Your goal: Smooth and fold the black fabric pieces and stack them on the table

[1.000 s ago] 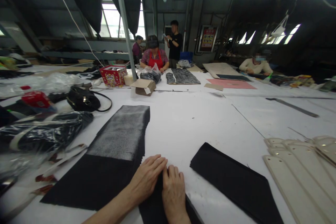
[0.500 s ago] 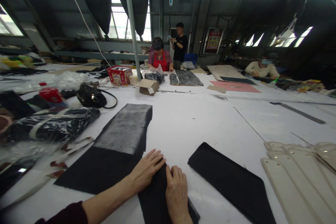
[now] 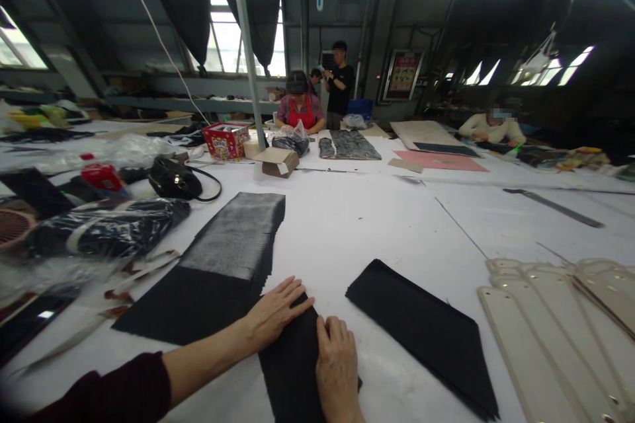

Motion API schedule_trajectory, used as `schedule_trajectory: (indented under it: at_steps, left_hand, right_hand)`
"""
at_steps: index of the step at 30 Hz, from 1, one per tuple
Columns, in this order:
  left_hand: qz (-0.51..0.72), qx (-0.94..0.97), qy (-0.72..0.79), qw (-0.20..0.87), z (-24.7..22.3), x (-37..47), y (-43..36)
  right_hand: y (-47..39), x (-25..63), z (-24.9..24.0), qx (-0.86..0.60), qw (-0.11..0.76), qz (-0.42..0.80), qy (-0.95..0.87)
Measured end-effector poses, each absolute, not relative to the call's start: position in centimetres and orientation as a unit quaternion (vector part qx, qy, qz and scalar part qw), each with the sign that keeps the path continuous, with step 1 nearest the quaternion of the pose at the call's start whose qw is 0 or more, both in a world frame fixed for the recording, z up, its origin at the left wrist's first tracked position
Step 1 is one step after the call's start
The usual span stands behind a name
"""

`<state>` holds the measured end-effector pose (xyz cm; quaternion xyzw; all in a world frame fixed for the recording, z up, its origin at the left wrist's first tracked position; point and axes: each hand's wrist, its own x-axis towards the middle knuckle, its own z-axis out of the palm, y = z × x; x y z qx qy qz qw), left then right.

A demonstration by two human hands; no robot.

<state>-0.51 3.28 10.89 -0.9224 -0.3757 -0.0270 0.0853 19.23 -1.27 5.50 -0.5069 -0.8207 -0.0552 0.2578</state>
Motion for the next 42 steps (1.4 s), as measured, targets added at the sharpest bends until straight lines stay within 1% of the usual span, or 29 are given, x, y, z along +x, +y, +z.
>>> schedule_trajectory:
  at_steps: [4,8,13,18,26,31,37,42]
  left_hand:
    - [-0.030,-0.930,-0.357,0.079,11.5,0.2,3.3]
    - [-0.046,-0.933,-0.355,0.048,11.4,0.5,2.7]
    - [-0.043,-0.936,-0.344,0.055,11.5,1.3,2.1]
    - [-0.025,-0.937,-0.349,0.023,11.7,2.2,1.5]
    - [-0.046,-0.941,-0.335,0.019,11.9,3.1,0.3]
    - [-0.027,-0.940,-0.341,0.001,11.7,3.9,-0.2]
    - [-0.036,-0.941,-0.335,0.027,11.9,4.8,-1.1]
    - [-0.026,-0.946,-0.324,-0.003,11.8,5.5,-1.5]
  right_hand:
    - [-2.0,20.0,5.8,-0.504,0.269,-0.040,-0.820]
    - [-2.4,20.6,5.8,-0.501,0.275,-0.025,-0.820]
    - [-2.9,21.4,5.4,-0.495,0.285,-0.024,-0.821]
    - [-3.5,22.5,5.1,-0.487,0.288,-0.023,-0.824]
    - [-4.5,23.9,5.5,-0.467,0.306,-0.025,-0.829]
    - [-5.2,24.8,5.7,-0.465,0.295,-0.025,-0.835]
    - [-6.1,25.6,5.8,-0.463,0.284,-0.028,-0.839]
    - [-6.7,26.1,6.0,-0.462,0.281,-0.032,-0.841]
